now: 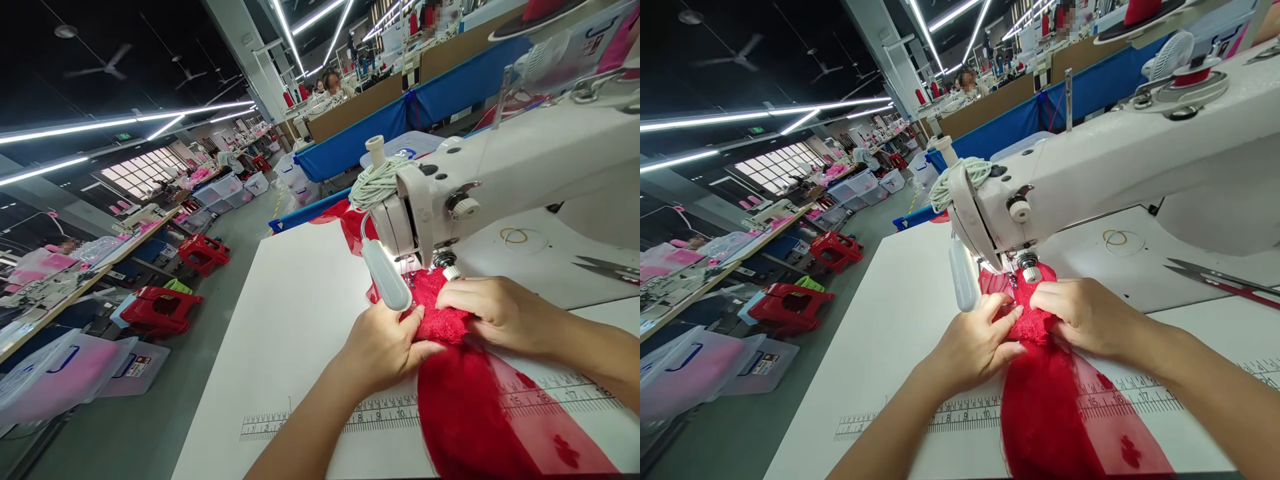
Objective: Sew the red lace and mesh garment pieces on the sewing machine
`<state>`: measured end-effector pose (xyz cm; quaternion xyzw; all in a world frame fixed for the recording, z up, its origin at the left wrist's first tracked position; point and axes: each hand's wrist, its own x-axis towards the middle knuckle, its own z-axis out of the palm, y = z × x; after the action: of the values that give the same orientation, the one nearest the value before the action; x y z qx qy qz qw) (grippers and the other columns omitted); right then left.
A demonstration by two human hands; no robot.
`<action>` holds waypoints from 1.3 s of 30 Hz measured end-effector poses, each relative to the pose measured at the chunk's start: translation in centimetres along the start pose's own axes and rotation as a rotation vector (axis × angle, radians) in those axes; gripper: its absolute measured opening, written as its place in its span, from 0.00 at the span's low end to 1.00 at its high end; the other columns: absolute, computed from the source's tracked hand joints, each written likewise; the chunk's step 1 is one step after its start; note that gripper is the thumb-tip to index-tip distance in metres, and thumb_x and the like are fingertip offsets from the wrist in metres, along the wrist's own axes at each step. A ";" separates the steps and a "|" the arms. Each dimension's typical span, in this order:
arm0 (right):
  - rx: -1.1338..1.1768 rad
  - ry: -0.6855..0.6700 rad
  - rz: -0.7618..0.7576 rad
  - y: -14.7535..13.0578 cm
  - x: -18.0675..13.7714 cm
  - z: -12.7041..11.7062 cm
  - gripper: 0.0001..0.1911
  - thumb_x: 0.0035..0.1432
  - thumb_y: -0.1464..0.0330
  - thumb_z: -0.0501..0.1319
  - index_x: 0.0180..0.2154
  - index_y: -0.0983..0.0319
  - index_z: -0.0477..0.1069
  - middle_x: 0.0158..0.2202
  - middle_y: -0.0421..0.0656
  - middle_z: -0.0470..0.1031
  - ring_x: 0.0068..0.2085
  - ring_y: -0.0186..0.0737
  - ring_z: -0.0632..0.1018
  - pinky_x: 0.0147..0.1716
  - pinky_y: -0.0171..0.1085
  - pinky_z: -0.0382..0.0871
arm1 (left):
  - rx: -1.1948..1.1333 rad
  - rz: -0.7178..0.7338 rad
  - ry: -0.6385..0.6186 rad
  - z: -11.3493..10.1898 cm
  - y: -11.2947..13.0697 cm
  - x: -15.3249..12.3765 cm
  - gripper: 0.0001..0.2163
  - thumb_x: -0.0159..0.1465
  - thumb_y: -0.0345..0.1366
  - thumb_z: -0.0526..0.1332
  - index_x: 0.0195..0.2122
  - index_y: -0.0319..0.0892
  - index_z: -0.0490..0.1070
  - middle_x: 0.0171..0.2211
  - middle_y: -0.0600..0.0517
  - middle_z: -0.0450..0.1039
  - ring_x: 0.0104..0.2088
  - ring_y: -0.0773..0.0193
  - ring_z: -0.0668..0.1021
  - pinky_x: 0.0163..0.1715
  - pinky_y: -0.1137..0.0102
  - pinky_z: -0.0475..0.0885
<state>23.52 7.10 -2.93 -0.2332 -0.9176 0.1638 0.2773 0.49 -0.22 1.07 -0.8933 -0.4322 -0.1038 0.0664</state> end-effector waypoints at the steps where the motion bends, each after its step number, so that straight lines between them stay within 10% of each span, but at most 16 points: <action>1: -0.007 0.010 -0.035 -0.1 0.0 -0.1 0.10 0.55 0.78 0.51 0.28 0.58 0.63 0.26 0.38 0.67 0.26 0.38 0.65 0.26 0.37 0.53 | 0.005 0.007 0.026 0.0 0.1 -0.1 0.33 0.74 0.57 0.40 0.51 0.36 0.77 0.43 0.39 0.77 0.37 0.56 0.77 0.30 0.66 0.76; 22: -0.091 0.038 -0.027 -0.7 0.5 -0.6 0.12 0.50 0.80 0.51 0.26 0.58 0.54 0.23 0.36 0.64 0.23 0.36 0.63 0.23 0.35 0.49 | 0.071 0.021 0.219 0.8 0.6 0.0 0.41 0.71 0.62 0.35 0.49 0.35 0.79 0.41 0.39 0.80 0.31 0.57 0.75 0.28 0.64 0.75; 39: -0.139 0.052 0.051 -0.1 0.4 -0.2 0.10 0.52 0.80 0.52 0.28 0.58 0.62 0.23 0.38 0.65 0.24 0.37 0.65 0.25 0.36 0.50 | 0.180 -0.044 0.108 1.6 0.2 0.0 0.36 0.69 0.66 0.48 0.57 0.38 0.75 0.45 0.40 0.80 0.38 0.53 0.77 0.31 0.64 0.77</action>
<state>23.33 7.20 -2.55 -0.2792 -0.9130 0.1006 0.2800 0.87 0.01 -0.50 -0.8671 -0.4550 -0.1140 0.1674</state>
